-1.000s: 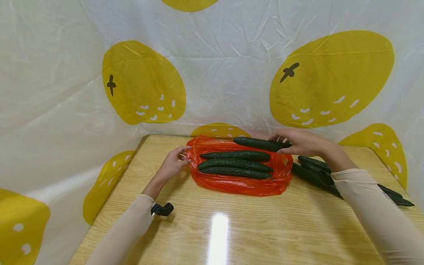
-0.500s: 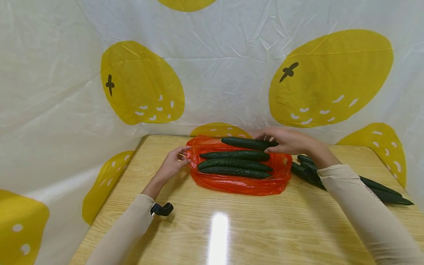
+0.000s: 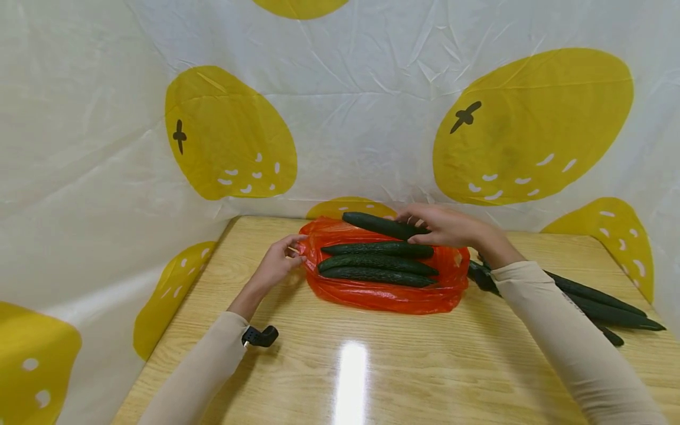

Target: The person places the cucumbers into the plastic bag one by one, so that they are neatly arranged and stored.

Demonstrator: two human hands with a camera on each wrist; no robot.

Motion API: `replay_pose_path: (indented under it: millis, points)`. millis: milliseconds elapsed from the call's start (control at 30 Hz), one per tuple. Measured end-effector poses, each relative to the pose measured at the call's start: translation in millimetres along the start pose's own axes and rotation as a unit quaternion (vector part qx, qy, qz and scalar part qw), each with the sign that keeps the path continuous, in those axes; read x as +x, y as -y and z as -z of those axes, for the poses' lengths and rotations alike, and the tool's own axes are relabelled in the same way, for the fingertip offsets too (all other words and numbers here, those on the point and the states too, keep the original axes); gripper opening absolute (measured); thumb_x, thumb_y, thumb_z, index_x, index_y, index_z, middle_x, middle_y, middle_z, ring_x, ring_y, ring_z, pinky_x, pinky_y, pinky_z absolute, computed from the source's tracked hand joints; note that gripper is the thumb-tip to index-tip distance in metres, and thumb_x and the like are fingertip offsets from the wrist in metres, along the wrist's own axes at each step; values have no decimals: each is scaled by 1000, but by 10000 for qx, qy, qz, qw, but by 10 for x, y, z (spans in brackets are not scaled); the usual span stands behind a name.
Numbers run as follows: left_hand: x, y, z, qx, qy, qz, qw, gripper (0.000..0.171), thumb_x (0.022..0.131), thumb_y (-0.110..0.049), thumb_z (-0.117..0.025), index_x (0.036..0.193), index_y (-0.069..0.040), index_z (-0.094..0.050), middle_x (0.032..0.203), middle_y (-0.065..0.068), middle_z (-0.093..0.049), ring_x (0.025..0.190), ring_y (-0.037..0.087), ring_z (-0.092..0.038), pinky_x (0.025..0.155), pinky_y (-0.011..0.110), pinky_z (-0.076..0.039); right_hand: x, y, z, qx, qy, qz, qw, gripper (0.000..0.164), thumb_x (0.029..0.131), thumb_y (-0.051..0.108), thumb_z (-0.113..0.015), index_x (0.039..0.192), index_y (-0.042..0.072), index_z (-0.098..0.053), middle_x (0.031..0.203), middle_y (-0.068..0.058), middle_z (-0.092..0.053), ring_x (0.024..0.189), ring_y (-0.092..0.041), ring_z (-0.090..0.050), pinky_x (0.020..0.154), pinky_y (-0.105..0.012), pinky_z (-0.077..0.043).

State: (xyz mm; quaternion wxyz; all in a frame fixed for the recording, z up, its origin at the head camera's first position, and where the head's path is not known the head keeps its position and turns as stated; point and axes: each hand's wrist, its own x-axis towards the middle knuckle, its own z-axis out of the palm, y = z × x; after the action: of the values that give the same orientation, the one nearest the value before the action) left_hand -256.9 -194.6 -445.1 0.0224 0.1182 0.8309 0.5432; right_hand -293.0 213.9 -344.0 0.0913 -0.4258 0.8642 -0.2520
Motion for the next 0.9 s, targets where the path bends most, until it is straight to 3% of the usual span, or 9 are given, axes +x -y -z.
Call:
replay_pose_path:
  millis: [267,433,600,900]
  points:
    - [-4,-3,-9,-67,-21,-123,9999,48,92,8,-67,139,1,-58,109,19,-59,89,26,-59,71,26,-53,107,-82,-100,97,-107,253,9996,54,97,8,-69,147,10,-48,141,-13,-54,124,-33,-56,100,-52,-50]
    - [-5,-12,-12,-54,-65,-182,9998,49,90,10,-67,137,3,-58,106,18,-60,85,23,-58,69,21,-50,161,-167,-187,-432,-97,349,9984,53,96,6,-69,145,5,-50,148,-19,-48,133,-39,-49,105,-55,-45]
    - [-10,-7,-15,-29,-52,-103,9999,49,91,8,-67,138,1,-58,108,18,-60,86,24,-57,69,22,-50,229,-239,-276,-971,-78,354,9946,48,95,4,-69,141,-1,-54,150,-28,-44,140,-48,-38,112,-61,-34]
    - [-19,9,-8,12,-14,-29,10000,51,92,6,-67,142,2,-55,113,23,-59,92,32,-58,72,32,-53,335,-317,-422,-958,321,-77,9949,45,100,3,-60,143,-1,-47,146,-24,-47,136,-43,-45,112,-57,-37]
